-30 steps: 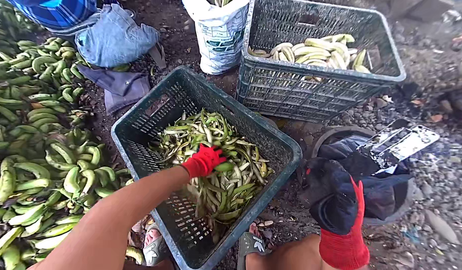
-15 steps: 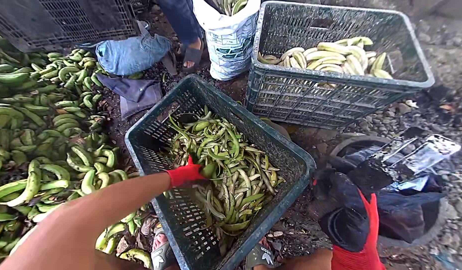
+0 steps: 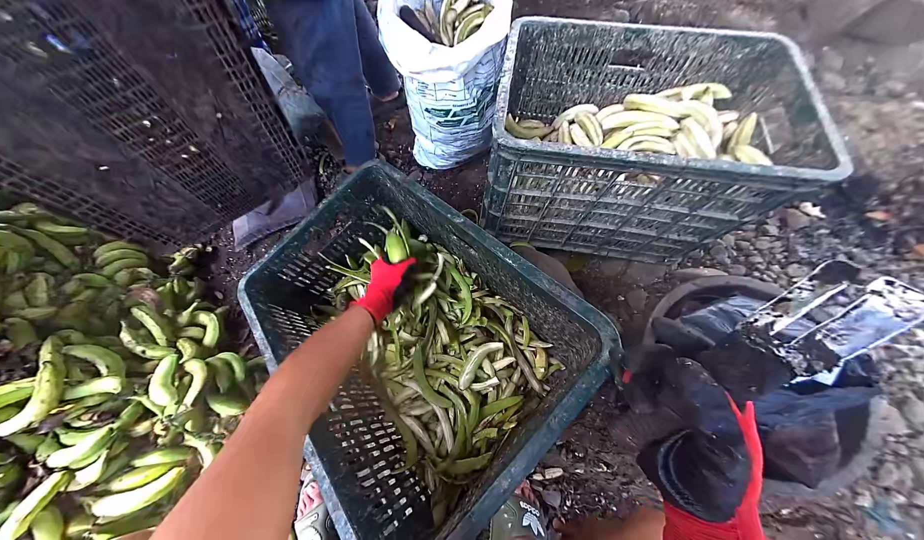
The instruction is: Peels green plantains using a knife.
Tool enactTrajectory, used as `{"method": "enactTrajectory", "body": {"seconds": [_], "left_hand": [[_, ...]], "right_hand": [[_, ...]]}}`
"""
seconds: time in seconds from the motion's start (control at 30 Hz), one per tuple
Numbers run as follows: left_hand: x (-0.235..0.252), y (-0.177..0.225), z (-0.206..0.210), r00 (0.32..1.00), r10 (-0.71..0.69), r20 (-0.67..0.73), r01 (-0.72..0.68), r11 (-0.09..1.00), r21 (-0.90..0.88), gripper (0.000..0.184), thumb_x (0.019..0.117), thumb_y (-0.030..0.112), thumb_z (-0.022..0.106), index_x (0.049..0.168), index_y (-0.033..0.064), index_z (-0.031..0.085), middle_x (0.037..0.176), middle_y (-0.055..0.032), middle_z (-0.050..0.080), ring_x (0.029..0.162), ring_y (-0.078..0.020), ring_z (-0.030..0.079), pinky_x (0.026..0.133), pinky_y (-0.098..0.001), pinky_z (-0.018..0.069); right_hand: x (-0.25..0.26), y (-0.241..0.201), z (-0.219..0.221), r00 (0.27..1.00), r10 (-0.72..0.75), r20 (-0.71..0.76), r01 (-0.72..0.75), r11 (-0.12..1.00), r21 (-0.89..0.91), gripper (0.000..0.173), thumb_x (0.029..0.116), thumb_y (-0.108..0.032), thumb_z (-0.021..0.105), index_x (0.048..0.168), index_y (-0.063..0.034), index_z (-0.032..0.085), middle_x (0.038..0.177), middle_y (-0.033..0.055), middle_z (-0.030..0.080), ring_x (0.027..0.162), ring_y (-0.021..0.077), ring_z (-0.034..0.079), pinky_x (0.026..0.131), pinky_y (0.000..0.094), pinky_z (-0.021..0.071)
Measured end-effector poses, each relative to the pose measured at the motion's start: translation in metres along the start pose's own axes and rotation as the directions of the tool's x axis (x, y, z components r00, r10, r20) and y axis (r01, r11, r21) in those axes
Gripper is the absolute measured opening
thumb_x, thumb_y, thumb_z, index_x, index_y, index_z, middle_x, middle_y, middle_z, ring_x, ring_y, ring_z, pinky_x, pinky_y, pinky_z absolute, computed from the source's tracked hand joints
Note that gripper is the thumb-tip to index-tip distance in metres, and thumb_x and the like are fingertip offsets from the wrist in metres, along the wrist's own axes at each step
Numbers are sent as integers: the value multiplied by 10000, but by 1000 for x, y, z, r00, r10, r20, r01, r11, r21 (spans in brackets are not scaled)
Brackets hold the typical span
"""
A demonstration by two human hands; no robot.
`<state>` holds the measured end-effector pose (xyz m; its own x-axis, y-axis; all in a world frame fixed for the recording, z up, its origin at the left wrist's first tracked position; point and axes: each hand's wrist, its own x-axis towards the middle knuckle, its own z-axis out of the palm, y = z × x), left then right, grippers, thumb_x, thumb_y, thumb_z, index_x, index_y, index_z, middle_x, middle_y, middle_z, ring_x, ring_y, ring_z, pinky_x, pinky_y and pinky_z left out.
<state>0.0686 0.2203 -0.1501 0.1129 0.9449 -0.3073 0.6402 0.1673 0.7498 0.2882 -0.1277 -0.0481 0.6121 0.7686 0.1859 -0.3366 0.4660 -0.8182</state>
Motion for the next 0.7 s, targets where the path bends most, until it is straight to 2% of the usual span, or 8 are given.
{"method": "enactTrajectory", "body": {"seconds": [0.1, 0.17, 0.27, 0.37, 0.43, 0.5, 0.63, 0.7], "left_hand": [[29, 33, -12, 1000, -3, 20, 0, 987, 164, 598, 945, 370, 712, 1351, -40, 553, 1346, -289, 572, 1262, -419, 553, 1053, -600, 443], [15, 51, -18, 997, -81, 8, 75, 947, 311, 659, 904, 444, 730, 1369, 9, 561, 1441, -314, 480, 1341, -468, 467, 1045, -668, 407], [-37, 58, -35, 991, -108, 82, 74, 937, 341, 560, 861, 419, 779, 1246, 39, 633, 1275, -280, 591, 1197, -443, 563, 939, -675, 459], [-92, 8, -39, 911, -187, 368, 101, 965, 243, 389, 960, 290, 691, 1249, 39, 623, 1092, -127, 676, 975, -210, 656, 858, -428, 553], [-129, -34, -21, 816, -262, 515, 108, 945, 310, 417, 1018, 299, 608, 1331, 26, 575, 1204, -139, 641, 1077, -205, 626, 944, -408, 526], [-155, -43, 8, 825, -317, 468, 127, 911, 392, 532, 960, 341, 697, 1363, 19, 567, 1281, -195, 630, 1176, -288, 615, 1023, -488, 494], [-173, -5, 39, 844, -160, 512, 135, 987, 86, 370, 943, 155, 701, 1266, 20, 581, 1051, -72, 656, 918, -109, 642, 831, -305, 557], [-170, 6, 72, 837, -107, 537, 140, 990, -20, 441, 934, 144, 719, 1323, 1, 567, 1115, -112, 668, 968, -137, 654, 872, -326, 559]], "right_hand": [[-8, -8, -11, 999, 33, -39, -36, 995, -89, 265, 993, -211, 640, 1184, -27, 625, 922, 61, 717, 672, 113, 660, 611, 254, 588], [-11, -12, -19, 999, 24, -45, -28, 994, -108, 271, 987, -229, 650, 1181, -41, 630, 929, 56, 717, 675, 110, 661, 612, 252, 585], [-12, -18, -26, 997, 8, -76, -17, 992, -124, 178, 995, -209, 629, 1093, -66, 665, 882, 35, 712, 648, 90, 647, 591, 233, 572], [-9, -19, -31, 999, 9, -38, -13, 994, -104, 171, 1017, -191, 585, 1104, -65, 662, 899, 39, 712, 664, 86, 646, 600, 227, 568], [-8, -19, -29, 1000, 13, -22, -15, 998, -62, 175, 1015, -192, 597, 1125, -73, 662, 908, 40, 721, 653, 86, 652, 582, 227, 573], [-7, -17, -25, 1000, 6, -5, -6, 1000, -5, 193, 1008, -198, 626, 1144, -64, 655, 926, 55, 725, 667, 92, 654, 603, 230, 571], [-7, -19, -19, 999, 20, 38, -20, 1000, 12, 208, 999, -235, 651, 1144, -87, 663, 915, 37, 722, 652, 83, 650, 589, 229, 571], [-7, -18, -13, 1000, 28, 16, -28, 1000, 1, 173, 990, -224, 653, 1103, -95, 681, 886, 24, 723, 648, 82, 646, 604, 238, 571]]}}
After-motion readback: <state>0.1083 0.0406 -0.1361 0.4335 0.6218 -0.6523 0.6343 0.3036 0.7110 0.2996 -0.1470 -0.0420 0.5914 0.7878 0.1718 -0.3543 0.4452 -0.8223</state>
